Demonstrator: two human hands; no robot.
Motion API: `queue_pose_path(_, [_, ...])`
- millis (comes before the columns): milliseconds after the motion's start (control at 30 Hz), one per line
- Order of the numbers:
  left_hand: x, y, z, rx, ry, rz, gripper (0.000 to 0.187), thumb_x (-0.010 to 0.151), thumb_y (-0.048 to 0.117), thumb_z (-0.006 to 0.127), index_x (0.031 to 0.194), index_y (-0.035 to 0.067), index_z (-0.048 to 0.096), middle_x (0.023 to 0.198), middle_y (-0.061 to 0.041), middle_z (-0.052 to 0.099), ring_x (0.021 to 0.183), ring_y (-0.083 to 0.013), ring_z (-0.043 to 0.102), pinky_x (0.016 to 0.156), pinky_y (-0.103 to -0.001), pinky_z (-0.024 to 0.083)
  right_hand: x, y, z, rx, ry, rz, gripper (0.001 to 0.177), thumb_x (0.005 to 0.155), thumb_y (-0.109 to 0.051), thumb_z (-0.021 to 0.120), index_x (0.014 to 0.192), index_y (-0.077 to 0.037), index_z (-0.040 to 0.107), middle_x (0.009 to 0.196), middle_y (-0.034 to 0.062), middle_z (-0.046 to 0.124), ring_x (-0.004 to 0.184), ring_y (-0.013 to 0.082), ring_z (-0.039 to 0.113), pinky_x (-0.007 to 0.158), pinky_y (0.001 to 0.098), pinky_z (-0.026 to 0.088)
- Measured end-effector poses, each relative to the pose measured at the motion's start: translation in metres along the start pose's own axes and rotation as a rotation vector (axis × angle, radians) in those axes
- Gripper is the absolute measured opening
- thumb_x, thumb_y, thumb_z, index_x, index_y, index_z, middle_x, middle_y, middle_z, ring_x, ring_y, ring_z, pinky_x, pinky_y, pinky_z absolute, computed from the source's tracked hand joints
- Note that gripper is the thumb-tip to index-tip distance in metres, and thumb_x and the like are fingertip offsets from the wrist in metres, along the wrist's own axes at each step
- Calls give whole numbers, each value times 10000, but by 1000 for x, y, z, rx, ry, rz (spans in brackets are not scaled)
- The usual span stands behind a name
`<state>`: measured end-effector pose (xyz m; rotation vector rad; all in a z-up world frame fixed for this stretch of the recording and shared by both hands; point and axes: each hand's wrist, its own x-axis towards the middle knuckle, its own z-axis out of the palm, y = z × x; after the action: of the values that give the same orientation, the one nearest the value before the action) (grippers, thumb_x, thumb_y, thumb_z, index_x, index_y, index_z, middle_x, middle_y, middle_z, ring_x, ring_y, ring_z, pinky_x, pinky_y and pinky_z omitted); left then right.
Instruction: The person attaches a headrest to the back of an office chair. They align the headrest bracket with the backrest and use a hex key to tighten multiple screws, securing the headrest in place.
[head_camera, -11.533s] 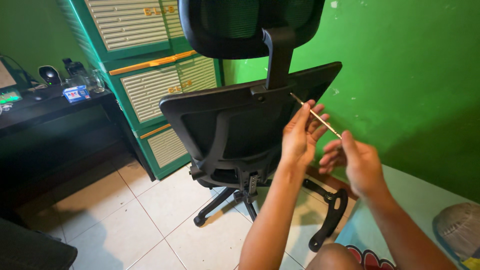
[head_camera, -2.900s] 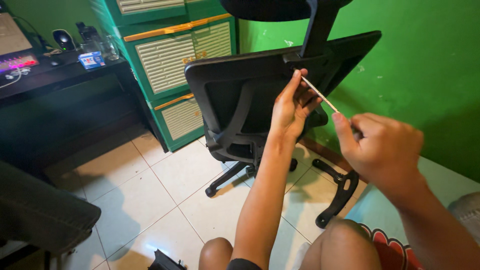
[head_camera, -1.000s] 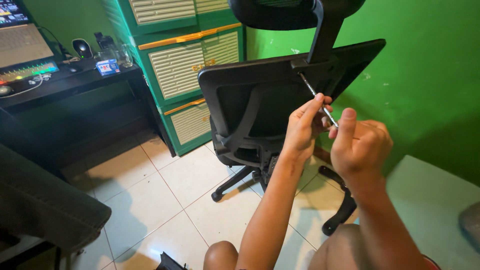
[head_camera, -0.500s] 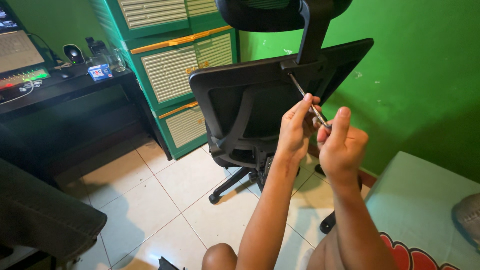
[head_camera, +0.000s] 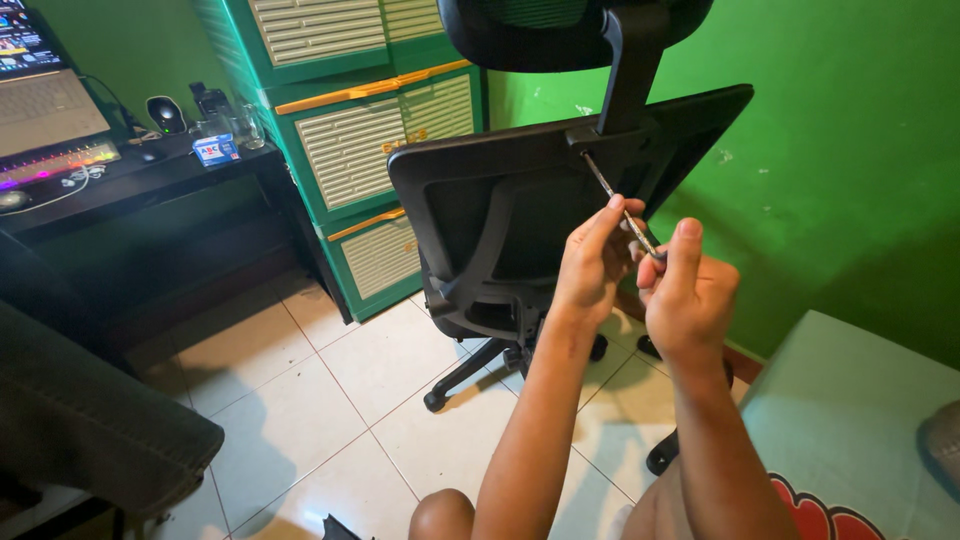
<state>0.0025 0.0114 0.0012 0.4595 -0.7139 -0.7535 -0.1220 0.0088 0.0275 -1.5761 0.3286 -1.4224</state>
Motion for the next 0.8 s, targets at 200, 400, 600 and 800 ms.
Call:
queue_pose_path(200, [5, -6, -2, -63, -31, 33, 267, 1047, 316, 656, 1045, 54, 703, 838, -17, 672, 711, -121, 615, 667, -284, 479, 1, 8, 1, 84, 14, 60, 653, 1130, -445, 434, 653, -15, 552, 579, 12, 534, 474, 80, 470, 454, 238, 347])
queue_pose_path(400, [4, -5, -4, -54, -19, 22, 250, 1050, 286, 656, 1050, 40, 704, 837, -20, 668, 708, -119, 604, 674, -281, 481, 6, 7, 0, -77, 5, -111, 640, 1164, -364, 414, 644, -29, 574, 587, 15, 563, 504, 102, 506, 506, 263, 389])
queue_pose_path(600, [4, 16, -4, -55, -151, -31, 284, 1083, 294, 614, 1061, 25, 702, 839, -35, 680, 708, -138, 615, 672, -283, 491, 14, -21, -10, -364, -65, -597, 544, 1205, -235, 455, 722, -58, 632, 670, 24, 625, 576, 171, 606, 757, 339, 510])
queue_pose_path(800, [-28, 18, -4, 32, -202, -118, 274, 1079, 290, 574, 1045, 36, 672, 851, -54, 695, 757, -160, 668, 699, -319, 541, 17, -29, -28, -216, -236, -719, 482, 1043, -478, 574, 854, -35, 605, 803, 82, 618, 750, 242, 632, 777, 348, 503])
